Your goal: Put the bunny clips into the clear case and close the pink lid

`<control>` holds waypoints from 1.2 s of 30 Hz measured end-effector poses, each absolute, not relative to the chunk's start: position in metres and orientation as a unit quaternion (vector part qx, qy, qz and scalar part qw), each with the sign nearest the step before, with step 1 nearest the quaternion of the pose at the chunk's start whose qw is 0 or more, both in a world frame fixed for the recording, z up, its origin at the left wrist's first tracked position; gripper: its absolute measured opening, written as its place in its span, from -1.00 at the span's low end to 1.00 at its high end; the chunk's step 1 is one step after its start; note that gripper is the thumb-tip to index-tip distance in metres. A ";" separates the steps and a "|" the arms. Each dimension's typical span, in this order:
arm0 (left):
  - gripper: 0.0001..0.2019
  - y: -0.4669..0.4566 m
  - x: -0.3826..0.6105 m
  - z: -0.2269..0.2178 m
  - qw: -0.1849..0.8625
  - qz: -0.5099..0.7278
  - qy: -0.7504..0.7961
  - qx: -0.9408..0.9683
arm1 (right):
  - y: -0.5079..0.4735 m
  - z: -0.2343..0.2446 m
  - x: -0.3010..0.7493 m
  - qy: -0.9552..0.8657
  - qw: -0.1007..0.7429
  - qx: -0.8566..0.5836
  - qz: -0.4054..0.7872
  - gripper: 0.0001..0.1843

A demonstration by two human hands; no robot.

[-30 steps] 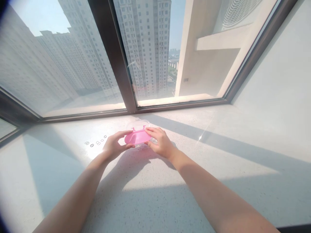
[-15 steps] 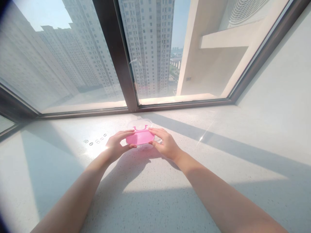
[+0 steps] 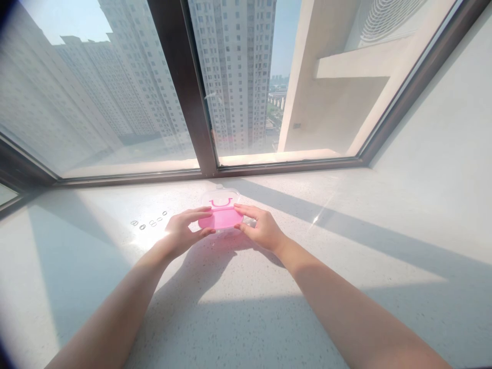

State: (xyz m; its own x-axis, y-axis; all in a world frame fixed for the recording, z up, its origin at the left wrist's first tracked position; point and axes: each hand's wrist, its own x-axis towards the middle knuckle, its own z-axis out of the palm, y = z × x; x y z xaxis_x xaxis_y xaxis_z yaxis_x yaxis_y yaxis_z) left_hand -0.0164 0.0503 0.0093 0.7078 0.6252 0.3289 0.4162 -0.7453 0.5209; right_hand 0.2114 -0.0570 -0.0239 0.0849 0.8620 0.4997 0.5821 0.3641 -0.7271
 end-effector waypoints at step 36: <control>-0.70 0.049 -0.018 0.016 0.213 0.207 0.286 0.911 | -0.058 -0.019 0.206 -0.653 0.465 -0.583 0.131 -0.68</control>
